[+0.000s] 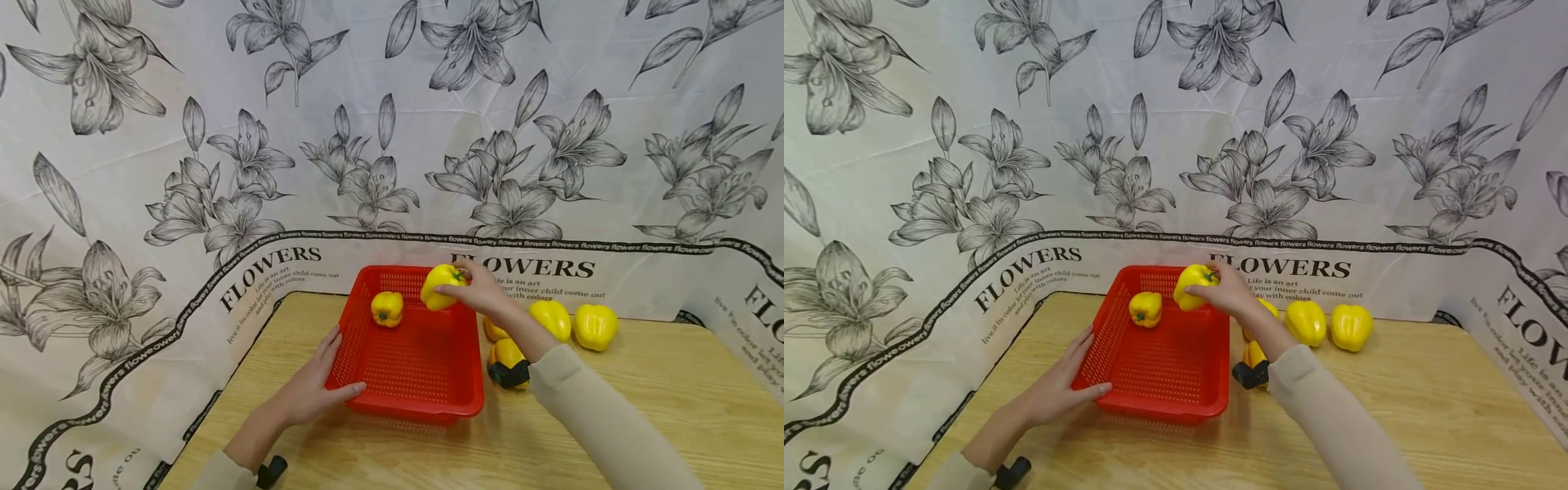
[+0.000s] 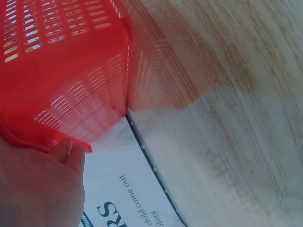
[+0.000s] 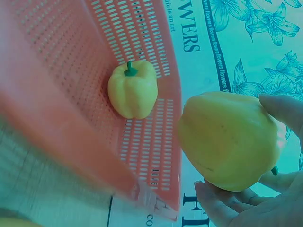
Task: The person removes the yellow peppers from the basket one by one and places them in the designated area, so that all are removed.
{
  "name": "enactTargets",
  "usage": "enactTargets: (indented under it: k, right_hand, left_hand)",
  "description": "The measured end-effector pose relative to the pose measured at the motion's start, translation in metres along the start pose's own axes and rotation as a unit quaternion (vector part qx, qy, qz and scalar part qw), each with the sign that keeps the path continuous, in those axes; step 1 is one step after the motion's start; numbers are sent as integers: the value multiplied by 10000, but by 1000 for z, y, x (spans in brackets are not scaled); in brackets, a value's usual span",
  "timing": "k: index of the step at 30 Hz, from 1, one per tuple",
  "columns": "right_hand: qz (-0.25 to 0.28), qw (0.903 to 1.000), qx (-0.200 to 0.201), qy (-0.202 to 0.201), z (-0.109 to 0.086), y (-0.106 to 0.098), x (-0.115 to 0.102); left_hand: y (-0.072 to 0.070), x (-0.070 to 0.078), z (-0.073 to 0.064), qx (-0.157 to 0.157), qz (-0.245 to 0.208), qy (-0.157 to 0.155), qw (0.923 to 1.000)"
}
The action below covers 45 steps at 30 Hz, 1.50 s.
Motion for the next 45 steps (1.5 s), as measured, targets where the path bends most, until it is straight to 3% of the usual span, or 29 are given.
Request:
enactTargets:
  k: [7, 24, 37, 45]
  right_hand:
    - [-63, 9999, 11, 118, -11, -9, 14]
    - [105, 9985, 207, 486, -36, -32, 50]
    - [157, 9982, 519, 254, -45, -47, 62]
    - [12, 9980, 494, 396, -55, -60, 72]
  left_hand:
    - [0, 3, 0, 34, 28, 112, 9999]
    - [0, 4, 0, 44, 73, 26, 10000]
    - [-1, 3, -1, 58, 61, 64, 9999]
    - [0, 3, -1, 86, 37, 32, 10000]
Point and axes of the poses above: each hand's wrist, its own z-axis towards the middle knuckle, its own y-axis out of the palm, x = y × z, the point moved 10 cm from there along z, towards the middle knuckle, and after that the axes turned 12 degrees about -z, right-handed, at the moved point
